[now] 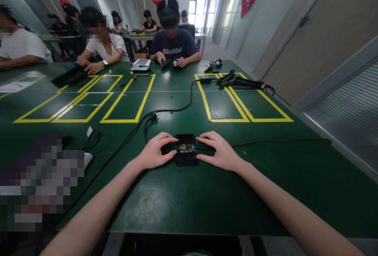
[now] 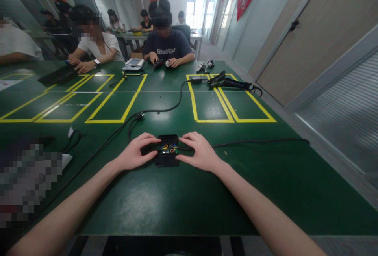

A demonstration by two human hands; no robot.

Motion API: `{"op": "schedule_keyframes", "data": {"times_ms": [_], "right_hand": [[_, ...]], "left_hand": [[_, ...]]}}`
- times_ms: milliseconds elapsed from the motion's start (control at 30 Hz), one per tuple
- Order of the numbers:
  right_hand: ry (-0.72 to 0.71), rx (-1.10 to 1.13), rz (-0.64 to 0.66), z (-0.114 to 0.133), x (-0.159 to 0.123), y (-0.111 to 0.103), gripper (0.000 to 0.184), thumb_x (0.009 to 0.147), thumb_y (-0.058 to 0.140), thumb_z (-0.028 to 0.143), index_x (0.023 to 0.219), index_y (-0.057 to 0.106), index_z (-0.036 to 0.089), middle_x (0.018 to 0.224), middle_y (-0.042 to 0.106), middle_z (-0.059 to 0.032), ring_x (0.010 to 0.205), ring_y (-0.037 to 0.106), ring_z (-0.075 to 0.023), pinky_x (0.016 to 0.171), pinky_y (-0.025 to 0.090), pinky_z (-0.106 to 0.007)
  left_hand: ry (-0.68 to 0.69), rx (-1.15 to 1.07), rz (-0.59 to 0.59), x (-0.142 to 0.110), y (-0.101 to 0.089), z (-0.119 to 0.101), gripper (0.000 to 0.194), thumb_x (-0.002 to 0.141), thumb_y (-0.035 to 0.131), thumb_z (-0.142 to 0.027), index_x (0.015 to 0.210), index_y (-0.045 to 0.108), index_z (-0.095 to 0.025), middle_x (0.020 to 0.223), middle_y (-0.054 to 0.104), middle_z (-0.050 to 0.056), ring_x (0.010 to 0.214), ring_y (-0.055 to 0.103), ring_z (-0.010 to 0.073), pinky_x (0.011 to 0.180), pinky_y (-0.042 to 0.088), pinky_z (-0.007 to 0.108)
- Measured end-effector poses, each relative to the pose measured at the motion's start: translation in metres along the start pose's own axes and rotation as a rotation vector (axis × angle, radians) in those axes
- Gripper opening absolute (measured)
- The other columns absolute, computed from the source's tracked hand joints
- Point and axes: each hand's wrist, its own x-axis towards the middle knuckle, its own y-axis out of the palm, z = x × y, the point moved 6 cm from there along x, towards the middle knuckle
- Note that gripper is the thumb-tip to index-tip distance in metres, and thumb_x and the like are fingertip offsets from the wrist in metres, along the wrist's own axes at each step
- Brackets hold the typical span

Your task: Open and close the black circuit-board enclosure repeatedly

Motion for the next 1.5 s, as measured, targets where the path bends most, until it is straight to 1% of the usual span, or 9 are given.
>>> {"op": "schedule_keyframes", "data": {"times_ms": [167, 267, 300, 533, 867, 1067, 1233, 1400, 1500], "right_hand": [[-0.014, 0.003, 0.021, -0.003, -0.004, 0.000, 0.037, 0.093, 0.075, 0.041, 0.125, 0.074, 0.021, 0.119, 0.071, -0.0129, 0.109, 0.066, -0.0296, 0.092, 0.059, -0.050], [-0.009, 0.002, 0.029, -0.004, -0.004, 0.000, 0.020, 0.098, 0.068, 0.035, 0.109, 0.078, 0.022, 0.108, 0.072, -0.0102, 0.099, 0.068, -0.0263, 0.087, 0.059, -0.046], [-0.006, 0.002, 0.028, -0.005, -0.004, 0.000, 0.017, 0.100, 0.065, 0.032, 0.105, 0.079, 0.022, 0.105, 0.073, -0.0095, 0.097, 0.068, -0.0254, 0.084, 0.059, -0.045], [-0.002, -0.004, -0.006, -0.002, -0.003, 0.000, 0.021, 0.103, 0.061, 0.031, 0.100, 0.079, 0.022, 0.097, 0.072, -0.0090, 0.090, 0.068, -0.0243, 0.077, 0.059, -0.040], [0.089, -0.048, -0.006, -0.009, -0.001, 0.004, 0.025, 0.105, 0.058, 0.036, 0.098, 0.077, 0.021, 0.089, 0.072, -0.0070, 0.085, 0.069, -0.0217, 0.075, 0.056, -0.034], [0.126, -0.027, 0.027, -0.009, -0.002, 0.005, 0.029, 0.108, 0.051, 0.037, 0.100, 0.074, 0.021, 0.087, 0.073, -0.0060, 0.075, 0.070, -0.0193, 0.068, 0.053, -0.030], [0.149, -0.023, 0.041, -0.010, -0.002, 0.005, 0.030, 0.109, 0.047, 0.037, 0.101, 0.072, 0.022, 0.092, 0.076, -0.0066, 0.080, 0.072, -0.0201, 0.069, 0.052, -0.029], [0.110, 0.011, 0.088, -0.004, -0.003, 0.005, 0.027, 0.106, 0.052, 0.036, 0.091, 0.069, 0.020, 0.073, 0.069, -0.0017, 0.060, 0.062, -0.0155, 0.057, 0.043, -0.026], [0.028, 0.063, 0.082, 0.006, -0.005, 0.000, 0.021, 0.102, 0.058, 0.033, 0.090, 0.068, 0.019, 0.075, 0.069, -0.0018, 0.059, 0.060, -0.0133, 0.055, 0.042, -0.025]], "left_hand": [[0.016, -0.020, 0.034, -0.001, -0.002, 0.003, 0.040, 0.087, 0.072, -0.030, 0.125, 0.071, -0.019, 0.120, 0.070, 0.012, 0.110, 0.068, 0.0261, 0.102, 0.056, 0.044], [0.018, -0.033, 0.052, -0.001, -0.003, 0.004, 0.041, 0.087, 0.073, -0.032, 0.126, 0.072, -0.019, 0.120, 0.071, 0.011, 0.111, 0.067, 0.0264, 0.103, 0.056, 0.045], [0.020, -0.035, 0.056, -0.001, -0.003, 0.004, 0.041, 0.087, 0.072, -0.032, 0.126, 0.072, -0.019, 0.119, 0.072, 0.011, 0.111, 0.067, 0.0265, 0.103, 0.056, 0.046], [0.043, -0.032, 0.035, 0.002, -0.002, 0.000, 0.038, 0.087, 0.072, -0.030, 0.123, 0.073, -0.018, 0.118, 0.072, 0.011, 0.109, 0.067, 0.0260, 0.102, 0.055, 0.045], [0.068, -0.005, 0.010, 0.002, -0.002, 0.002, 0.031, 0.090, 0.070, -0.027, 0.119, 0.072, -0.018, 0.115, 0.073, 0.011, 0.107, 0.068, 0.0253, 0.099, 0.056, 0.042], [0.040, 0.033, -0.018, 0.002, 0.001, 0.007, 0.006, 0.089, 0.069, -0.020, 0.093, 0.072, -0.019, 0.086, 0.069, 0.003, 0.083, 0.066, 0.0181, 0.076, 0.054, 0.029], [-0.002, 0.036, -0.027, 0.003, 0.001, 0.006, 0.009, 0.093, 0.064, -0.025, 0.091, 0.069, -0.018, 0.081, 0.065, 0.001, 0.074, 0.061, 0.0155, 0.069, 0.049, 0.026], [-0.038, 0.007, 0.015, 0.001, 0.002, 0.000, 0.007, 0.089, 0.061, -0.023, 0.086, 0.065, -0.018, 0.074, 0.062, -0.001, 0.065, 0.056, 0.0124, 0.063, 0.044, 0.023], [-0.011, -0.007, 0.041, -0.001, 0.001, -0.008, 0.004, 0.083, 0.060, -0.020, 0.081, 0.062, -0.018, 0.070, 0.058, -0.003, 0.061, 0.052, 0.0108, 0.060, 0.041, 0.022]]}}
